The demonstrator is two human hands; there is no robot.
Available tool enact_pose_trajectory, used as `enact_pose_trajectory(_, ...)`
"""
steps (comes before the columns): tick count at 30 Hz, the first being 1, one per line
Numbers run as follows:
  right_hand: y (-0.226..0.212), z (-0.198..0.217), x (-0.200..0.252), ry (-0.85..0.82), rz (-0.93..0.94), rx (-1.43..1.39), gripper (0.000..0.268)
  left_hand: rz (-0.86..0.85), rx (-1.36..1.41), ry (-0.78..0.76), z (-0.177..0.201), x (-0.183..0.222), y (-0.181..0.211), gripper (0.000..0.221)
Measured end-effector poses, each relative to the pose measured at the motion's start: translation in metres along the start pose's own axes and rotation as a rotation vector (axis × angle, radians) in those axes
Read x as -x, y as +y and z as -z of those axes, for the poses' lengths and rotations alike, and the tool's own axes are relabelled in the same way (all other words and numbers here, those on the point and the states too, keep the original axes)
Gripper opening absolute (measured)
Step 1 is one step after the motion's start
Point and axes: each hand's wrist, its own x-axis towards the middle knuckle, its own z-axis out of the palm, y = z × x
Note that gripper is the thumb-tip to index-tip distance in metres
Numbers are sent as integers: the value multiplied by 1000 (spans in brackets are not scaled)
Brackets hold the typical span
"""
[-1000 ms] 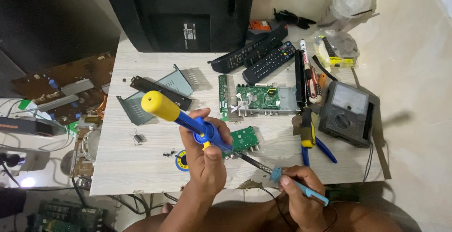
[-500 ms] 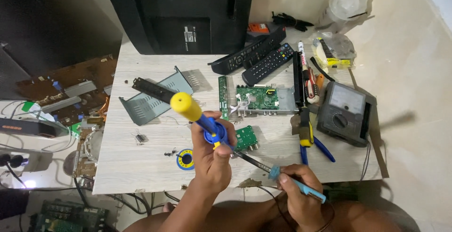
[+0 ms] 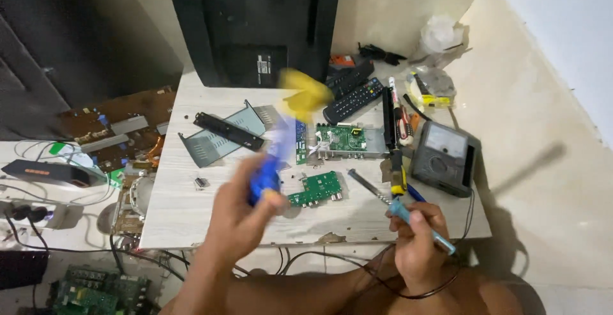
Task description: Desoldering electronic components from a circuit board using a soldering iron and a desoldering pump.
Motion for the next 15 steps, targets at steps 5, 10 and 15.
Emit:
enact_pose_trajectory(5, -30, 0, -7, -135, 91, -202, 11, 287, -658, -796, -16, 16, 49, 71)
enact_pose_trajectory(10, -28, 11, 4, -324, 31, -223, 15, 227, -606, -921, -52, 48, 51, 57)
enact_pose_trajectory(15, -18, 7, 24, -522, 55, -16, 21, -253, -692, -763, -113, 67, -13, 69)
